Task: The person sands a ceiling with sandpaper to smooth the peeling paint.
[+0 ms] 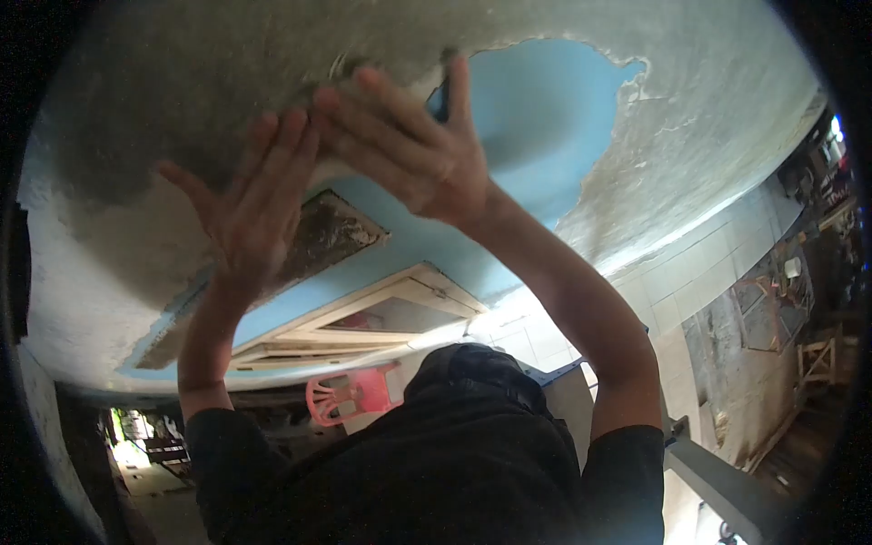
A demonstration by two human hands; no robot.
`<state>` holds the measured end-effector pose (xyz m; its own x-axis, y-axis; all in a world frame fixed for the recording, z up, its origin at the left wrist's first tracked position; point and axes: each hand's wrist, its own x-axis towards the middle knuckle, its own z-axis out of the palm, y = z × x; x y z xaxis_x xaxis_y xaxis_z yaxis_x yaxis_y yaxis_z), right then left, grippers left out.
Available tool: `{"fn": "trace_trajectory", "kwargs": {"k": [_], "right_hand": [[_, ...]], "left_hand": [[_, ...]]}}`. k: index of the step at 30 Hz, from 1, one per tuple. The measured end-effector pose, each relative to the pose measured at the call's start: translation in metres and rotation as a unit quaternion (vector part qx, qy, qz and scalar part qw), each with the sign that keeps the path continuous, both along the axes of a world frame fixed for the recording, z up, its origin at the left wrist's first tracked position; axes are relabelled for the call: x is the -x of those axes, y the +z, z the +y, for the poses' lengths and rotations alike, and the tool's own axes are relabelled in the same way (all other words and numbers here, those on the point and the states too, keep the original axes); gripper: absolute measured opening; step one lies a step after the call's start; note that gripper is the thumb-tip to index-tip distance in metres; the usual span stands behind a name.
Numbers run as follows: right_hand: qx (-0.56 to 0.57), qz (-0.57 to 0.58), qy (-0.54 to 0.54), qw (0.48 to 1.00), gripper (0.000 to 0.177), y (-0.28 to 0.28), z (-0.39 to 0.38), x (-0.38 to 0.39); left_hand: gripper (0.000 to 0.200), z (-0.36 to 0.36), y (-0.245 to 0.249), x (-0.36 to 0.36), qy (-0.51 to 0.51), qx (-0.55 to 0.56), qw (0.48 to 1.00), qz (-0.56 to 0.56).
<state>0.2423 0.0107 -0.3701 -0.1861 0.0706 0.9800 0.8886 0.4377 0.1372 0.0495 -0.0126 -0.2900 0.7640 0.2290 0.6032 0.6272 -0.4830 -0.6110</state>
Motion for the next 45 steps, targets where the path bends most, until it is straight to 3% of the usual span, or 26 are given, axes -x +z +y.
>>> {"fn": "trace_trajectory", "kwargs": {"k": [4, 8, 13, 17, 19, 25, 28, 31, 33, 35, 41, 45], "right_hand": [[0.023, 0.015, 0.000, 1.000, 0.030, 0.009, -0.006, 0.002], [0.050, -0.007, 0.003, 0.999, 0.030, -0.027, -0.007, 0.000], [0.024, 0.000, 0.040, 0.999, 0.028, 0.025, -0.009, -0.001], [0.025, -0.003, 0.008, 1.000, 0.030, -0.006, -0.004, 0.000], [0.015, -0.015, 0.019, 1.000, 0.030, -0.015, -0.003, 0.000], [-0.004, 0.031, 0.027, 0.999, 0.027, 0.024, -0.002, 0.003], [0.080, 0.001, 0.013, 0.997, 0.027, -0.013, -0.012, -0.002], [0.044, 0.015, 0.040, 0.998, 0.026, -0.015, -0.005, -0.002], [0.007, -0.034, 0.058, 0.998, 0.029, 0.005, 0.000, -0.009], [-0.007, 0.002, 0.059, 0.998, 0.025, 0.027, 0.001, -0.001], [0.053, -0.030, 0.054, 0.997, 0.025, -0.019, -0.006, 0.000], [-0.015, 0.019, 0.041, 0.999, 0.022, 0.009, 0.006, 0.009]], "left_hand": [[0.032, -0.001, -0.008, -0.001, -0.021, 0.019, 0.999, -0.024], [0.029, 0.012, -0.036, 0.002, -0.070, -0.016, 0.997, -0.034], [0.024, 0.009, -0.005, -0.009, -0.064, -0.020, 0.995, -0.075], [0.023, -0.003, -0.026, -0.005, -0.037, 0.040, 0.997, -0.059], [0.024, 0.006, -0.029, -0.005, -0.056, -0.007, 0.996, -0.062], [0.025, 0.001, -0.011, -0.011, -0.054, 0.026, 0.993, -0.101], [0.024, -0.001, -0.037, -0.007, -0.059, 0.049, 0.992, -0.102], [0.024, 0.004, -0.040, -0.009, -0.069, 0.025, 0.991, -0.115], [0.023, 0.002, -0.027, -0.011, -0.041, 0.007, 0.993, -0.110], [0.023, -0.002, -0.011, -0.012, 0.023, -0.005, 0.996, -0.082], [0.020, -0.002, -0.063, -0.003, -0.014, 0.027, 0.985, -0.172], [0.024, 0.002, -0.030, -0.002, -0.059, 0.005, 0.987, -0.149]]}}
